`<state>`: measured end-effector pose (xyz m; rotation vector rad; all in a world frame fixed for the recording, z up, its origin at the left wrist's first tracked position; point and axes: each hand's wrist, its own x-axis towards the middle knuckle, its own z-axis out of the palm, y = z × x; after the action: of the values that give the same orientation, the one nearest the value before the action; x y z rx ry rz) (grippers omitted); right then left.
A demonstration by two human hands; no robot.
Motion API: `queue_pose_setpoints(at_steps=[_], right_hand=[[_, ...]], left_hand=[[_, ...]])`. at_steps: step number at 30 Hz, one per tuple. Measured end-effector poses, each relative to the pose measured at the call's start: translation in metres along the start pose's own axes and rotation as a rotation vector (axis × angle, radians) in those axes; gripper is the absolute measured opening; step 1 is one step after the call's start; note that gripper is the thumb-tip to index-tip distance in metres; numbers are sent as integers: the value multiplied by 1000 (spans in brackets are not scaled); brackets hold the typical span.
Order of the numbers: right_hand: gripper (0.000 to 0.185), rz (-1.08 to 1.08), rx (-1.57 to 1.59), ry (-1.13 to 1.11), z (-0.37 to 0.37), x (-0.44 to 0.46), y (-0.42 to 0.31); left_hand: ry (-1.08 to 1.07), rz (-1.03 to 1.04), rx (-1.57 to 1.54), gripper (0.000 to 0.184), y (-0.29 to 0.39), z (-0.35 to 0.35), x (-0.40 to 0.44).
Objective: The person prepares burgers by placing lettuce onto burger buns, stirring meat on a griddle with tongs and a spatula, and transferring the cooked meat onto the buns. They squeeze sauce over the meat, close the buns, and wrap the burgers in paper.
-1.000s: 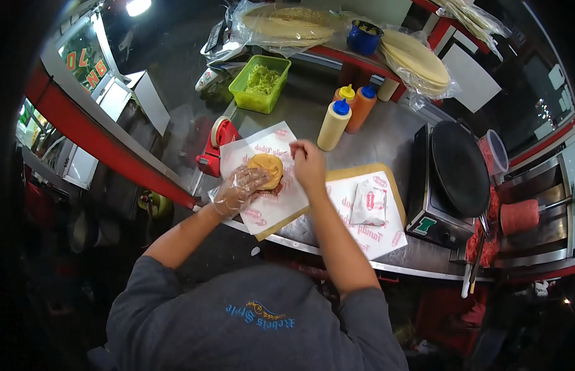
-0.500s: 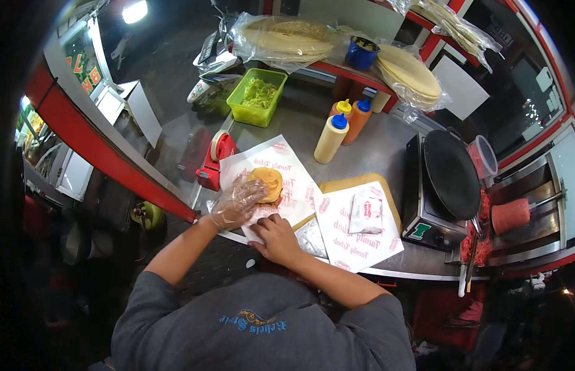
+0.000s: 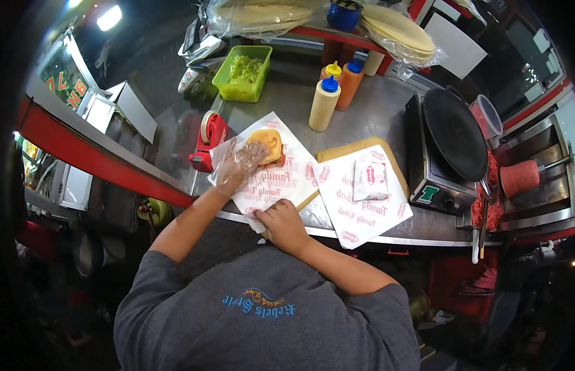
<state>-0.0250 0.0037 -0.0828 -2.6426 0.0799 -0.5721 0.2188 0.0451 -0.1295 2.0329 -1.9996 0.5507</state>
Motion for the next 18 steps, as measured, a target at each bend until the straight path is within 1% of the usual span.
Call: queue_pose_setpoints(at_steps=[2, 3, 4, 6, 8, 9, 10, 13, 15, 18], right_hand=[[28, 46, 50, -11, 0, 5, 3], [31, 99, 126, -50, -8, 12, 0], [31, 115, 118, -43, -10, 12, 2], [30, 255, 195, -69, -10, 15, 11], [28, 393, 347, -104, -14, 16, 16], [28, 434, 363, -144, -17, 15, 16], [27, 435, 358, -153, -16, 14, 17], [26, 432, 349, -183, -19, 13, 16], [25, 418, 357, -209, -27, 13, 10], [18, 344, 366, -136, -23, 10, 11]], left_hand=[[-23, -74, -78, 55, 3, 17, 7], [-82, -67, -24, 56, 3, 13, 9], [-75, -67, -33, 56, 6, 6, 9], [-60, -69, -44, 56, 8, -4, 7], [-71, -57, -32, 59, 6, -4, -1], [-75, -48, -11, 60, 5, -4, -2], [-75, -38, 11, 61, 5, -4, -2], [-124, -65, -117, 62, 10, -17, -7], [-137, -61, -138, 62, 12, -25, -13], [-190, -73, -183, 59, 15, -44, -17]])
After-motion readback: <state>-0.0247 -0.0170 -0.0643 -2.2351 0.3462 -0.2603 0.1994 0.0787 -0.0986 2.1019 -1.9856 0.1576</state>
